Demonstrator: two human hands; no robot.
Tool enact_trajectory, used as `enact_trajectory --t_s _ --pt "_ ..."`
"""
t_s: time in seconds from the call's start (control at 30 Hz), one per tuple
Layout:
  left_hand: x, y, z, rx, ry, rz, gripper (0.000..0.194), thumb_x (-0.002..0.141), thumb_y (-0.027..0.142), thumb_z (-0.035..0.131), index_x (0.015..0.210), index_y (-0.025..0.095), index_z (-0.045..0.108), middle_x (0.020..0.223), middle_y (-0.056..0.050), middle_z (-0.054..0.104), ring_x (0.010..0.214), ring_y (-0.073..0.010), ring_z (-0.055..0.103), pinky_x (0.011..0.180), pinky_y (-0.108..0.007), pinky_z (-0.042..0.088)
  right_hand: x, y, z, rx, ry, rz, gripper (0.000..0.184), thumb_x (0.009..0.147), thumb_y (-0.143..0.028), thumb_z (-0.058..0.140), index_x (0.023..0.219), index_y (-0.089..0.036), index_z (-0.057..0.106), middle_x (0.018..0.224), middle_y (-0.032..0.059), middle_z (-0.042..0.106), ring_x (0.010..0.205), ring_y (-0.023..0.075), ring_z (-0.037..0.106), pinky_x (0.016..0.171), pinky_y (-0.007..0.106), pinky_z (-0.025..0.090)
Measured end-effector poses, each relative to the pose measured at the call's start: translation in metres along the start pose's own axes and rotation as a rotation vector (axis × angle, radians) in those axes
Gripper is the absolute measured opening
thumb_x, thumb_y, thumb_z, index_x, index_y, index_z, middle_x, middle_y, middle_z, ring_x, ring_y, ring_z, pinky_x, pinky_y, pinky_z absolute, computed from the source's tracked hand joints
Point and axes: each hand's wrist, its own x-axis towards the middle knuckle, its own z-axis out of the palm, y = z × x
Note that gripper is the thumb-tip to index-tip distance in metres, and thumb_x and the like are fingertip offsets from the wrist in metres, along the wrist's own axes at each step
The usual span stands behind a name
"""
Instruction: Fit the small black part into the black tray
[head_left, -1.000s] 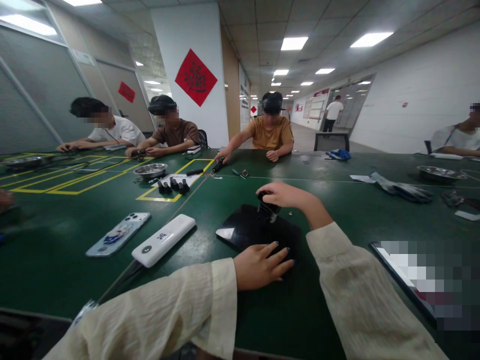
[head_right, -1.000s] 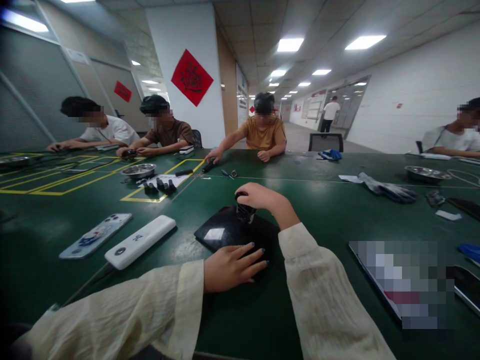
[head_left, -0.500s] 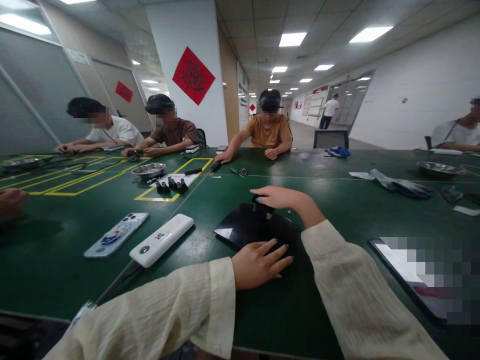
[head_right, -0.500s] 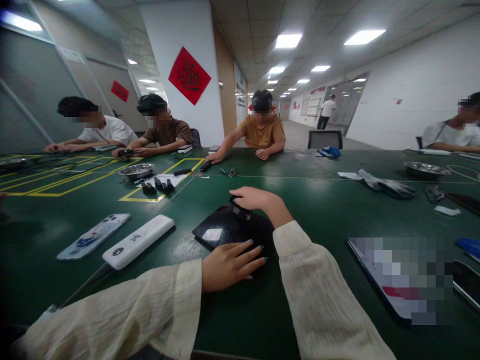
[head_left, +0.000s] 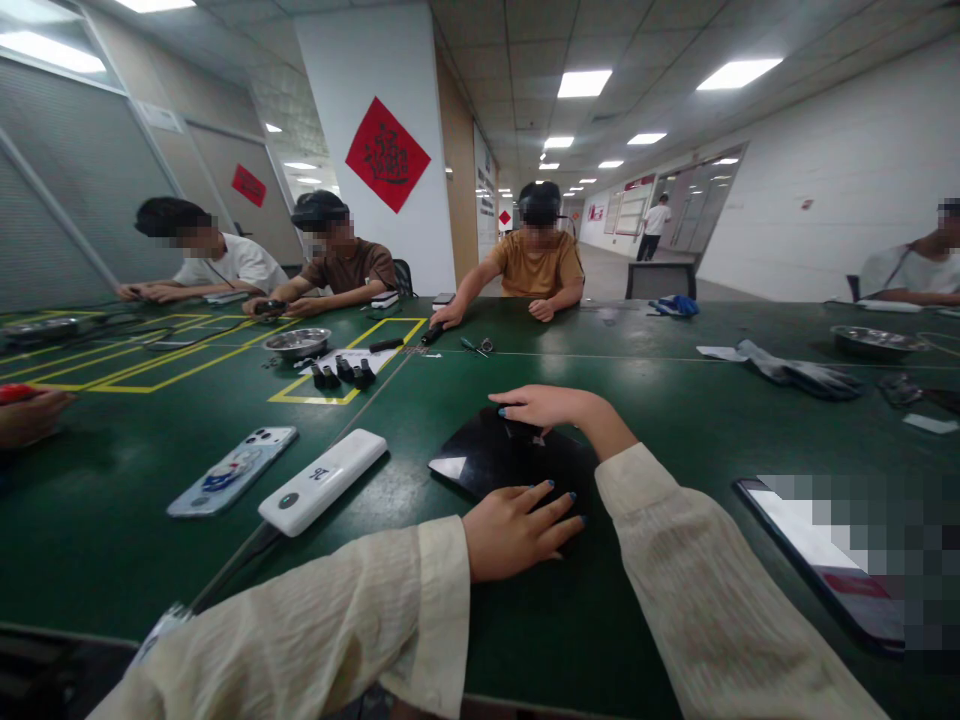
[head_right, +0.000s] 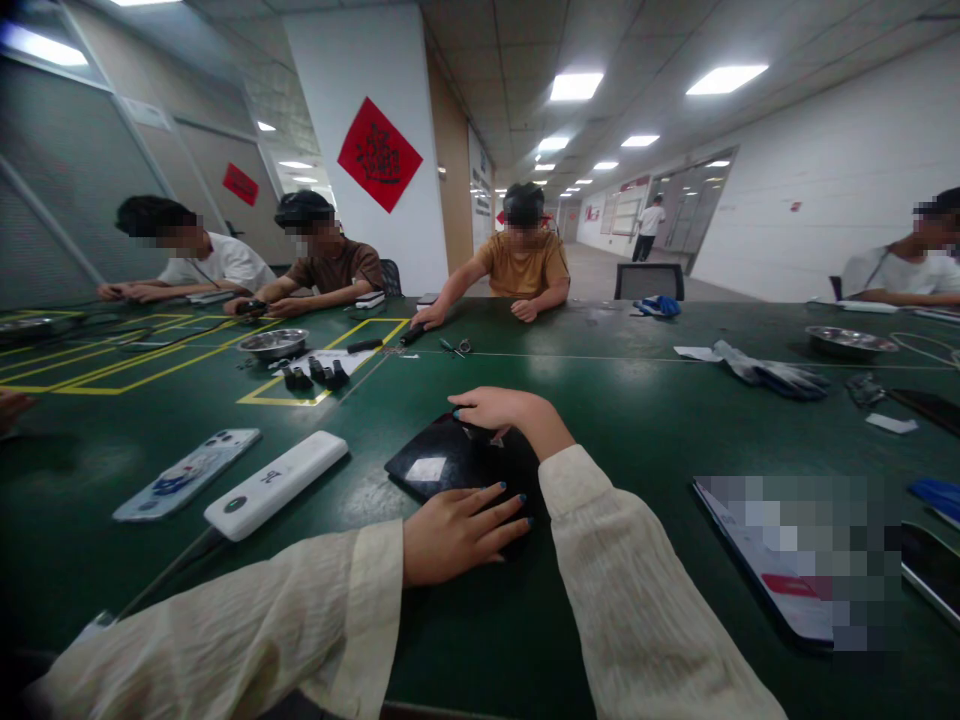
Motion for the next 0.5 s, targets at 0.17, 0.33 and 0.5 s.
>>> enact_trajectory --t_s 0.17,0.33,0.5 --pt "0.0 0.0 -0.001 -0.012 -0.01 0.001 0.039 0.09 0.04 0.041 0.123 0.021 0.048 0.125 -0.006 0.052 0.107 -0.0241 0.054 0.073 -0.032 0.052 -0.002 0.033 -0.021 0.103 0.186 0.197 0.068 0.083 -0.059 0.035 0.14 -0.023 0.024 0.127 0.0122 0.049 0.089 0.0169 0.059 0.056 0.019 0.05" --pt "-0.001 -0.001 0.001 -0.037 -0.023 0.003 0.038 0.09 0.042 0.038 0.121 0.022 0.048 0.126 -0.005 0.052 0.107 -0.0244 0.054 0.072 -0.032 0.052 0.003 0.08 -0.027 -0.101 0.233 0.554 0.046 0.088 -0.042 0.038 0.108 -0.006 0.057 0.092 0.0165 0.064 0.065 0.0132 0.06 0.054 0.021 0.046" --pt "-0.002 -0.001 -0.003 -0.137 -0.063 -0.027 0.039 0.089 0.039 0.039 0.123 0.02 0.046 0.128 -0.006 0.05 0.111 -0.0256 0.05 0.076 -0.034 0.05 0.015 0.103 -0.013 -0.146 0.147 0.677 0.03 0.083 -0.027 0.048 0.076 -0.002 0.064 0.053 0.009 0.058 0.047 0.0136 0.055 0.052 0.025 0.044"
